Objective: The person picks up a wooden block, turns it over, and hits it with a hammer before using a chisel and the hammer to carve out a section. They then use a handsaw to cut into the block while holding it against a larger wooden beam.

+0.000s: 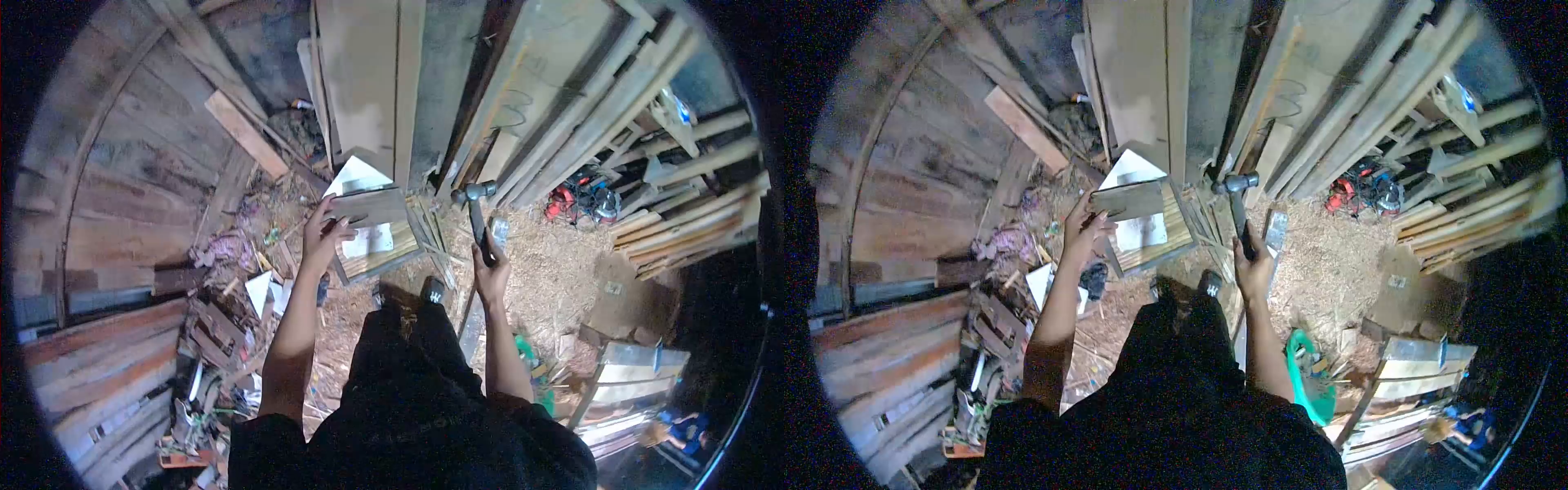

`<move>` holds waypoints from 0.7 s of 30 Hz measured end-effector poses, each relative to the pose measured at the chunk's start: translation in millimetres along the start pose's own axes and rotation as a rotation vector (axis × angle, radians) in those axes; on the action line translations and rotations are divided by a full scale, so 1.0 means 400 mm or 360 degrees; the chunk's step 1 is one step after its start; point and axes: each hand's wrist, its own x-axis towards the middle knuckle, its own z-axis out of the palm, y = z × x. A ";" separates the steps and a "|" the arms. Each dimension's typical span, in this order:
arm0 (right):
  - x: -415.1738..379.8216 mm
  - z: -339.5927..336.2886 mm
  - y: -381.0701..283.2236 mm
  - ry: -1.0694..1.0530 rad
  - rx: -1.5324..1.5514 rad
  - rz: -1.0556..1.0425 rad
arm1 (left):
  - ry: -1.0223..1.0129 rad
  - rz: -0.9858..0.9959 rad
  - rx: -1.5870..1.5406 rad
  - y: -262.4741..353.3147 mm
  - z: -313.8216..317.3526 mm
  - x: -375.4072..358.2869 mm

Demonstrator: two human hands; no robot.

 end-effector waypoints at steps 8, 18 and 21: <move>-0.029 -0.123 -0.041 0.0445 0.0208 -0.0147 | -0.0338 0.0166 0.0013 0.138 0.167 0.061; -0.126 -0.310 -0.024 0.0727 0.0095 0.0120 | -0.0749 0.0125 0.0136 0.130 0.431 0.071; -0.159 -0.385 0.040 0.0832 0.0157 0.0105 | -0.0915 0.0133 0.0198 0.102 0.535 0.065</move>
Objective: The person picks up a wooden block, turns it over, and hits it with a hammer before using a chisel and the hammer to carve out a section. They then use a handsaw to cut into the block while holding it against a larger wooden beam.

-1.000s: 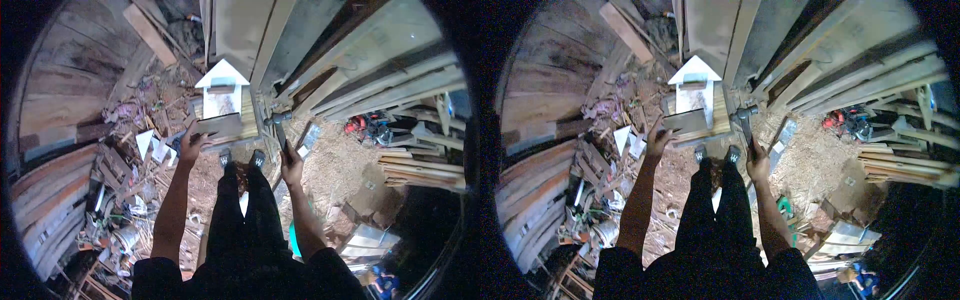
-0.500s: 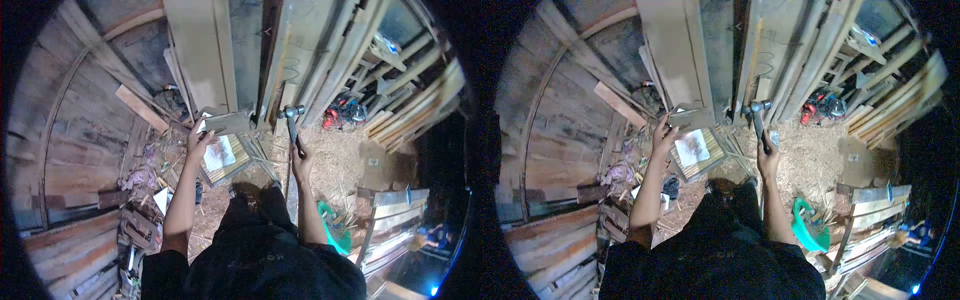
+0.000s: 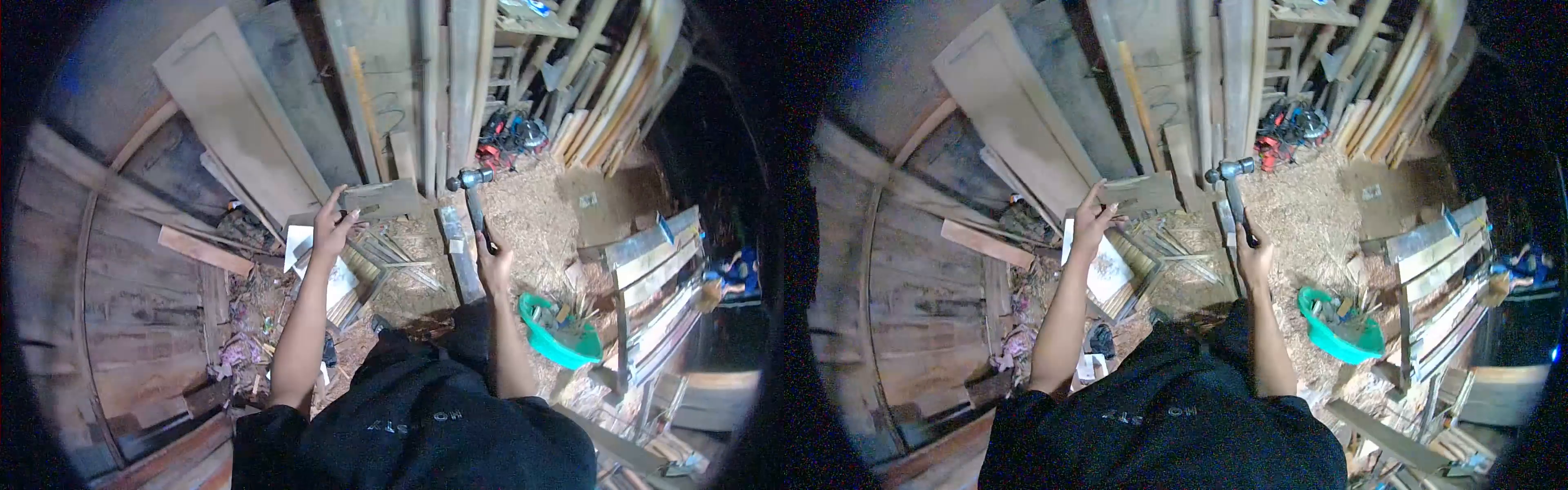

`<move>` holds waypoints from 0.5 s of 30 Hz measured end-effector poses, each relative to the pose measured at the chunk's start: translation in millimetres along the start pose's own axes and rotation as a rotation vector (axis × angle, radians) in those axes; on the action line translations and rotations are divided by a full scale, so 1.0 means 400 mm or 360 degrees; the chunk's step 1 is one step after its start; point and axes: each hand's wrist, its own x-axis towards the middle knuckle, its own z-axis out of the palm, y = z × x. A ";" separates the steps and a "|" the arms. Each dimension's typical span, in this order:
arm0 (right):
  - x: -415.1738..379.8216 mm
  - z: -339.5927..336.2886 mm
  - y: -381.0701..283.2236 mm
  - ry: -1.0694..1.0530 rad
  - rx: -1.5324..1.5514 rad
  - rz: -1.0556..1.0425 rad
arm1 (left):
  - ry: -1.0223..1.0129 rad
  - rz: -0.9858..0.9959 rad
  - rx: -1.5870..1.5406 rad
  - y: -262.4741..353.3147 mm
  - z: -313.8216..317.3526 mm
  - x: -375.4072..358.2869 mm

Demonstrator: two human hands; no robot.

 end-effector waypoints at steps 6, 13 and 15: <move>0.008 -0.217 0.101 0.0327 -0.0065 0.0067 | -0.0208 -0.0120 -0.0020 -0.025 0.303 0.082; 0.074 -0.524 0.200 0.0669 0.0034 0.0263 | -0.0544 -0.0275 0.0036 -0.125 0.732 0.218; 0.113 -0.643 0.214 0.0715 -0.0022 0.0346 | -0.0637 -0.0301 0.0083 -0.133 0.903 0.259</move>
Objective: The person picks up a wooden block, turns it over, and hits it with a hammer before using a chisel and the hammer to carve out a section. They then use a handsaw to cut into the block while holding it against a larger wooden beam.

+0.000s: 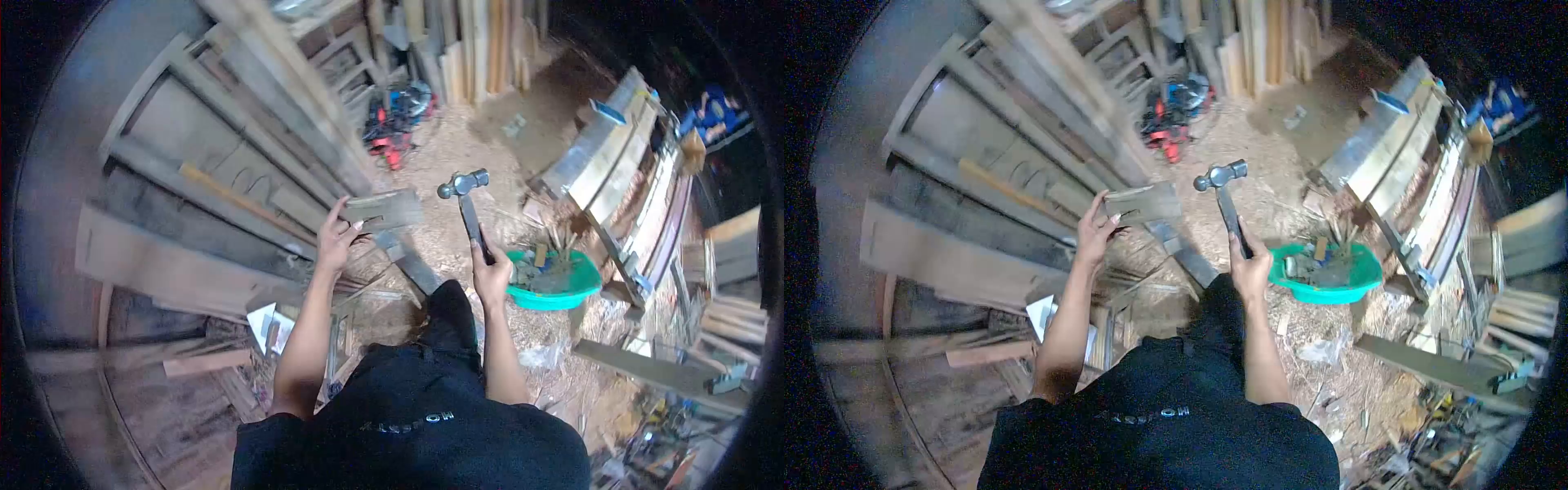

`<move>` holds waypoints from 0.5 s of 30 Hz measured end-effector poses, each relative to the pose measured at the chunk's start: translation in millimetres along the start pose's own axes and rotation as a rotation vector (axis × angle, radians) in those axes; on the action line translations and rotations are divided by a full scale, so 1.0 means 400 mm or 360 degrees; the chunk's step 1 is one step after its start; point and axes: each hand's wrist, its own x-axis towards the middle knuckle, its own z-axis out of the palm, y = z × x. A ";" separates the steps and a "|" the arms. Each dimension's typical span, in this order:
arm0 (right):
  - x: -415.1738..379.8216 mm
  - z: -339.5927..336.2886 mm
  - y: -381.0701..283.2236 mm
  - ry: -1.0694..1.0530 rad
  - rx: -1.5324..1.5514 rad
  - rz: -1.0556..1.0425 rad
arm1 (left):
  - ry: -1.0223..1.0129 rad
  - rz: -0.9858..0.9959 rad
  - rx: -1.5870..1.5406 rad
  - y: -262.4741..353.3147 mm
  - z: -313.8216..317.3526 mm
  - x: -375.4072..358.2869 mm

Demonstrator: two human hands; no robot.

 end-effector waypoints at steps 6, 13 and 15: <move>0.202 -0.273 0.043 0.0337 -0.0059 0.0125 | -0.0313 -0.0048 0.0083 -0.009 0.361 0.248; 0.313 -0.486 0.013 0.0705 -0.0116 0.0174 | -0.0584 -0.0068 0.0074 0.044 0.665 0.422; 0.332 -0.519 0.009 0.0786 -0.0064 0.0227 | -0.0569 0.0013 0.0031 0.037 0.743 0.480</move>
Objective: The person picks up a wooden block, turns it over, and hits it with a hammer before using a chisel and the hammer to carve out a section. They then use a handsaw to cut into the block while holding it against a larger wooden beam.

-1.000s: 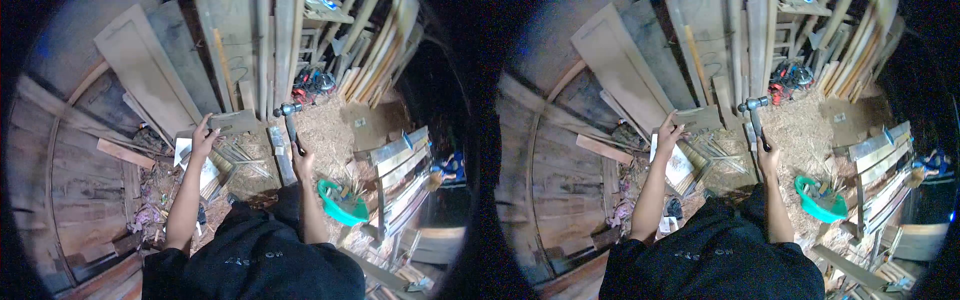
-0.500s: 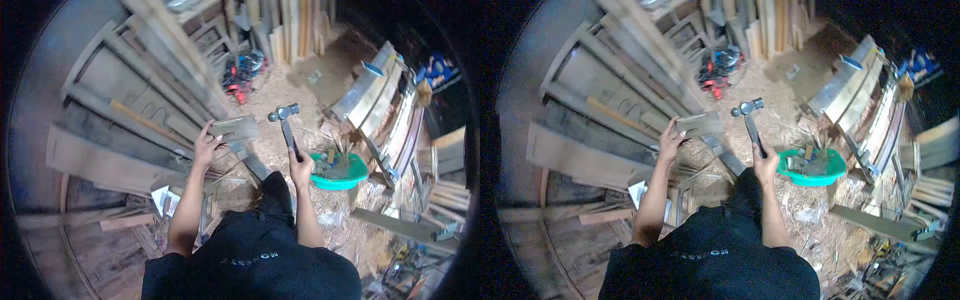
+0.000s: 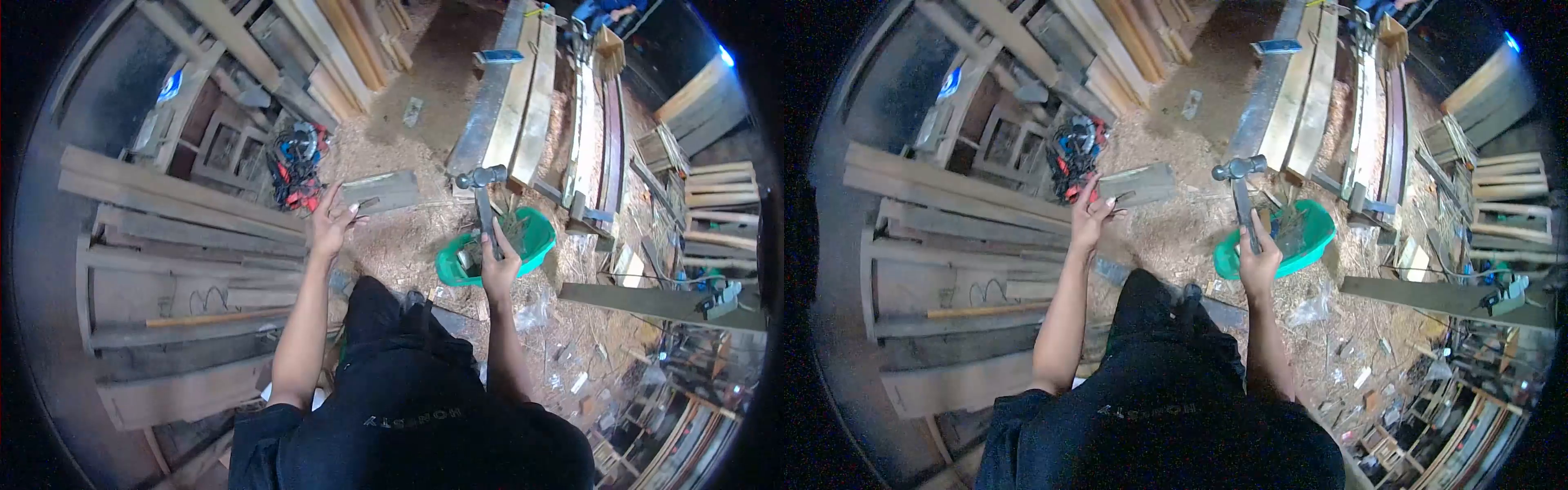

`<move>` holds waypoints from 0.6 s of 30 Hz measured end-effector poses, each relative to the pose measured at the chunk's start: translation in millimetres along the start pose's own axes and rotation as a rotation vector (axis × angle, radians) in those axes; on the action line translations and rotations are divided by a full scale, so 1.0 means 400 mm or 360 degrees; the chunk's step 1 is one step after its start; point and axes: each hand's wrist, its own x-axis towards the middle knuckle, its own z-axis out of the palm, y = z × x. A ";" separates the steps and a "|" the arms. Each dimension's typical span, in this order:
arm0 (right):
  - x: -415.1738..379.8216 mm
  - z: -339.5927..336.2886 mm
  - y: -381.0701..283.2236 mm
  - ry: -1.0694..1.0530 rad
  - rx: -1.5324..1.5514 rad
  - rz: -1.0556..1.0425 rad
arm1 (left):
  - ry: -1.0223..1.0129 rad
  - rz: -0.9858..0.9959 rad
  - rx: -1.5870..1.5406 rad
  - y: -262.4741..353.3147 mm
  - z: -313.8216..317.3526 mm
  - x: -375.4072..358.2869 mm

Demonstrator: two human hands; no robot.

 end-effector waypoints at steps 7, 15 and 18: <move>0.132 0.017 0.086 0.0304 -0.0037 -0.0060 | -0.0387 -0.0282 0.0022 0.025 0.184 0.257; 0.268 0.151 0.118 0.0742 0.0122 0.0354 | -0.0913 -0.0436 0.0269 -0.055 0.369 0.612; 0.346 0.181 0.107 0.0940 0.0200 0.0454 | -0.1081 -0.0434 0.0288 -0.114 0.435 0.728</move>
